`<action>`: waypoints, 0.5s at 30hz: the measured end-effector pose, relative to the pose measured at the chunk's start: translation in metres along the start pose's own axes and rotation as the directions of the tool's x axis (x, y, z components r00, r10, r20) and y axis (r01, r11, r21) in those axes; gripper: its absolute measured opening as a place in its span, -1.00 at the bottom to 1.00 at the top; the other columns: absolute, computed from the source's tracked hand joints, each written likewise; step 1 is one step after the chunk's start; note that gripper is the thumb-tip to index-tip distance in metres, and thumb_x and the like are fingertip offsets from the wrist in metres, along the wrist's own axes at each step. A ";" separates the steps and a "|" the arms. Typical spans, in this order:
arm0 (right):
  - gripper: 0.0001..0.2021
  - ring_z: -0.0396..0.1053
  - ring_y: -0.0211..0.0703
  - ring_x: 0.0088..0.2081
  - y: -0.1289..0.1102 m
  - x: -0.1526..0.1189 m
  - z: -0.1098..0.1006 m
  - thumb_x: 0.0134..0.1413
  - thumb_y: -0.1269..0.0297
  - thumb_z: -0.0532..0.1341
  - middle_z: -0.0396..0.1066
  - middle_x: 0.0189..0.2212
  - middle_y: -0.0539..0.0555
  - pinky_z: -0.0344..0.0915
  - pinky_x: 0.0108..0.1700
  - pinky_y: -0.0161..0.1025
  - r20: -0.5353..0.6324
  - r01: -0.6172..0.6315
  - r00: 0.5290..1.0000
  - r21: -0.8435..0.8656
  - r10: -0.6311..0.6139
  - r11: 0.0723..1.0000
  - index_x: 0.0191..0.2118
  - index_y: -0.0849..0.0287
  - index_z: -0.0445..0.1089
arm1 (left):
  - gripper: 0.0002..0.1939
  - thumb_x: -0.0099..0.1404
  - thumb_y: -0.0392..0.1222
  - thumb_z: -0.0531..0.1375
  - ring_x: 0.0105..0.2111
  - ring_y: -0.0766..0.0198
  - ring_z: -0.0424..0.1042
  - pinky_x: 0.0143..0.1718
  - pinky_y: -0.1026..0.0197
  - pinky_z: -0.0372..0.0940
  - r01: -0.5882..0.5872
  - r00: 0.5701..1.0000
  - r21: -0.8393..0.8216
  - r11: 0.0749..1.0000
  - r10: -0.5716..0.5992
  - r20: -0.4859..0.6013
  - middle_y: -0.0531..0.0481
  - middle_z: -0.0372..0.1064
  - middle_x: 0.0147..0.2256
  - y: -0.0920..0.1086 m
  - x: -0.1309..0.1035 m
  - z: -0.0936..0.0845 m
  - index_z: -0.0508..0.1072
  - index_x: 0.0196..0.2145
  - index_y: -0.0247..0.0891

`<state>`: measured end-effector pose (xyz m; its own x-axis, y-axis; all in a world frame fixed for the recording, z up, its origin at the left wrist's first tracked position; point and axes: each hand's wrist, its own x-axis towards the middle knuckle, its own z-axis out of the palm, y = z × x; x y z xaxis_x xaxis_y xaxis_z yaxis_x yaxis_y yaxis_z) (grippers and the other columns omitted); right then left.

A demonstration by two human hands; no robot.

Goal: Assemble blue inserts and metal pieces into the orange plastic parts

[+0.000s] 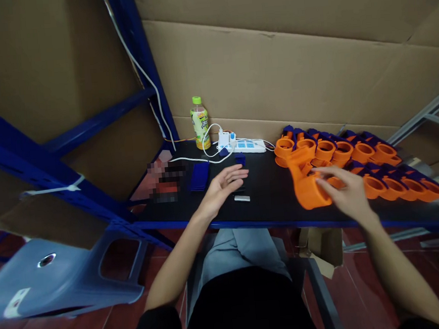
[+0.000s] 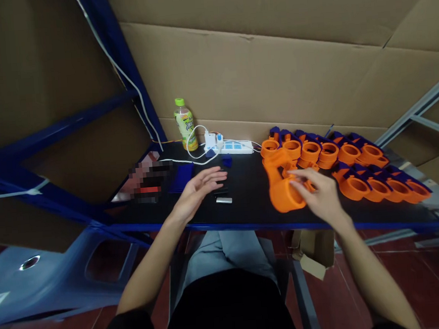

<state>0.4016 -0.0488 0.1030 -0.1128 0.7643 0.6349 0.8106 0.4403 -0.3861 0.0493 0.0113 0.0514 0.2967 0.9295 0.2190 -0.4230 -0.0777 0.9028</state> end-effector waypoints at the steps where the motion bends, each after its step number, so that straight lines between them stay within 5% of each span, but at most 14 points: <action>1: -0.76 0.52 -0.13 -0.28 -0.021 0.003 0.018 0.32 0.11 0.29 0.59 -0.24 0.08 0.48 -0.11 -0.16 0.028 0.009 1.000 0.091 -0.012 0.996 -0.03 0.08 0.59 | -0.42 0.20 -0.11 0.49 0.16 0.03 0.52 0.15 0.04 0.40 0.024 0.998 -0.008 1.000 -0.023 0.067 -0.22 0.56 0.13 -0.002 -0.001 0.003 0.53 0.15 -0.17; 4: -0.76 0.51 -0.15 -0.26 -0.067 0.010 0.070 0.34 0.10 0.28 0.59 -0.21 0.07 0.50 -0.14 -0.16 0.145 -0.001 0.988 0.365 -0.056 0.931 0.00 0.03 0.59 | -0.38 0.17 0.00 0.51 0.11 -0.05 0.57 0.07 0.02 0.46 0.081 0.987 -0.052 0.995 -0.073 0.142 -0.26 0.55 0.14 -0.005 -0.004 0.008 0.53 0.15 -0.17; 8: -0.62 0.54 -0.16 -0.20 -0.088 0.015 0.118 0.26 0.09 0.37 0.59 -0.10 0.07 0.52 -0.12 -0.17 0.265 -0.081 0.958 0.624 -0.113 0.777 0.15 0.02 0.50 | -0.45 0.21 0.10 0.46 -0.24 0.03 0.68 -0.14 0.05 0.55 0.051 0.995 -0.101 0.994 -0.060 -0.083 -0.21 0.65 -0.10 0.006 -0.002 0.000 0.53 0.04 -0.25; 11: -0.76 0.54 -0.15 -0.22 -0.082 0.011 0.138 0.34 0.12 0.31 0.58 -0.14 0.06 0.50 -0.17 -0.17 0.275 -0.100 0.960 0.527 -0.057 0.844 0.04 0.03 0.54 | -0.49 0.18 0.09 0.48 -0.47 0.16 0.61 -0.30 0.16 0.52 -0.051 0.971 -0.064 0.997 0.034 -0.236 -0.04 0.61 -0.41 0.018 0.001 -0.015 0.51 -0.04 -0.25; 15: -0.85 0.50 -0.02 -0.07 -0.071 -0.002 0.154 0.38 0.21 0.26 0.58 -0.14 0.09 0.47 -0.09 -0.09 0.436 0.089 0.888 0.148 -0.146 0.985 -0.05 0.04 0.58 | -0.51 0.17 0.10 0.48 -0.57 0.27 0.54 -0.43 0.26 0.45 -0.091 0.951 -0.033 0.995 0.077 -0.298 0.01 0.58 -0.44 0.026 0.004 -0.029 0.49 -0.11 -0.25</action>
<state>0.2561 -0.0093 0.0261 -0.4694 0.8197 0.3283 0.7029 0.5719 -0.4229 0.0141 0.0232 0.0652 -0.0055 0.9858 0.1677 -0.4765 -0.1500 0.8663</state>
